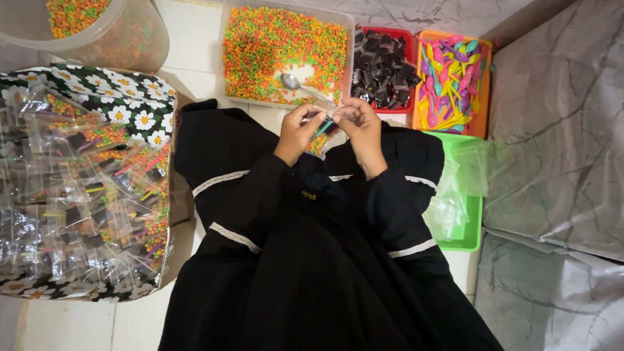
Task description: Scooping small colorful candies into plastic bags, weighing them on a digital scale, and preparing them for final packaging.
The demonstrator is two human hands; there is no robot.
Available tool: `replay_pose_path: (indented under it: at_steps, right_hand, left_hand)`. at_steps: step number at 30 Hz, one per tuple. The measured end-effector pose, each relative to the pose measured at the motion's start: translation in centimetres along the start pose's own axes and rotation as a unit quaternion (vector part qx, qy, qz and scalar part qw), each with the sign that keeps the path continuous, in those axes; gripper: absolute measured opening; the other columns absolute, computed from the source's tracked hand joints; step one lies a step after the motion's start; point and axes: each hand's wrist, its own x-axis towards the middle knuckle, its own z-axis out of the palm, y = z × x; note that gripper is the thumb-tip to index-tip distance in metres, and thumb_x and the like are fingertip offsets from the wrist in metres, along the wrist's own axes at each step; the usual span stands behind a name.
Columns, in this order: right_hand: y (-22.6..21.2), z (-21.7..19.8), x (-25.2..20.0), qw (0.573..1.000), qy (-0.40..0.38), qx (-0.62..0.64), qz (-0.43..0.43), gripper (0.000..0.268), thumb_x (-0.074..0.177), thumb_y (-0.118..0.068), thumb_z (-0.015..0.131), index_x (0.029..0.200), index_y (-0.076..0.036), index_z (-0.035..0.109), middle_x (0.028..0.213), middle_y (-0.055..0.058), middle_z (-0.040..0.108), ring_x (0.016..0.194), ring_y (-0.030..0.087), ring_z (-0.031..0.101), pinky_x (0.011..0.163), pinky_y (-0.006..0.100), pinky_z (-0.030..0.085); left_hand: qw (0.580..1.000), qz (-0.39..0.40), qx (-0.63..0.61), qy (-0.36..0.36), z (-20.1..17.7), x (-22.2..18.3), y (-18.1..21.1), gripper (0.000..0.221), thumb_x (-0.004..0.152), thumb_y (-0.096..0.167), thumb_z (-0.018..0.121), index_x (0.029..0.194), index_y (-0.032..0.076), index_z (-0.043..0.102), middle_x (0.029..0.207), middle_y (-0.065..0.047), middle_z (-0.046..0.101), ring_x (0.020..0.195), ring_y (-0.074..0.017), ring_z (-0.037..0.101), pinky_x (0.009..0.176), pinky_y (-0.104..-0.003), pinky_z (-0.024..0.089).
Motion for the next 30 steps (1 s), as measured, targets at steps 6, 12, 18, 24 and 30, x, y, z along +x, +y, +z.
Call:
replay_pose_path:
  at_steps: [6,12,18,24,30]
  right_hand:
    - [-0.1,0.4,-0.1,0.999,0.01,0.036,0.014,0.039,0.082,0.007,0.08,0.117,-0.004,0.067,0.088,0.004,0.075,0.08,0.005,0.067,0.077,0.019,0.055]
    - [0.5,0.4,-0.2,1.0,0.01,0.023,0.011,0.039,0.081,0.006,0.08,0.117,-0.006,0.07,0.088,0.003,0.076,0.08,0.005,0.066,0.078,0.02,0.054]
    - [0.2,0.5,-0.5,1.0,-0.015,0.011,-0.004,0.05,0.084,0.008,0.077,0.13,-0.006,0.065,0.093,0.003,0.075,0.085,0.005,0.066,0.083,0.02,0.054]
    - [1.1,0.2,-0.4,1.0,-0.004,0.002,-0.001,0.043,0.084,0.007,0.077,0.124,-0.006,0.067,0.088,0.004,0.075,0.078,0.004,0.064,0.075,0.017,0.052]
    - [0.4,0.4,-0.4,1.0,-0.002,-0.01,-0.006,0.039,0.083,0.006,0.077,0.119,-0.007,0.069,0.087,0.004,0.076,0.073,0.004,0.065,0.071,0.018,0.051]
  left_hand:
    - [0.999,0.015,0.022,-0.017,-0.4,-0.2,-0.1,0.014,0.094,0.023,0.079,0.104,0.013,0.077,0.093,-0.002,0.073,0.092,-0.011,0.067,0.08,-0.027,0.057]
    - [1.0,0.005,0.002,-0.021,-0.3,-0.2,0.5,0.012,0.093,0.02,0.079,0.103,0.014,0.077,0.095,0.0,0.073,0.092,-0.0081,0.067,0.081,-0.024,0.058]
    - [1.0,0.02,0.005,-0.01,-0.3,0.0,0.5,0.013,0.091,0.019,0.082,0.101,0.011,0.078,0.094,-0.002,0.074,0.091,-0.0098,0.07,0.08,-0.024,0.059]
    - [1.0,-0.003,0.006,0.004,-0.3,-0.1,0.3,0.015,0.089,0.018,0.084,0.099,0.008,0.077,0.093,-0.006,0.073,0.09,-0.0124,0.068,0.082,-0.027,0.06]
    - [1.0,-0.014,0.008,0.0,-0.4,0.1,0.0,0.016,0.09,0.019,0.083,0.1,0.007,0.077,0.095,-0.006,0.072,0.092,-0.0131,0.068,0.082,-0.028,0.061]
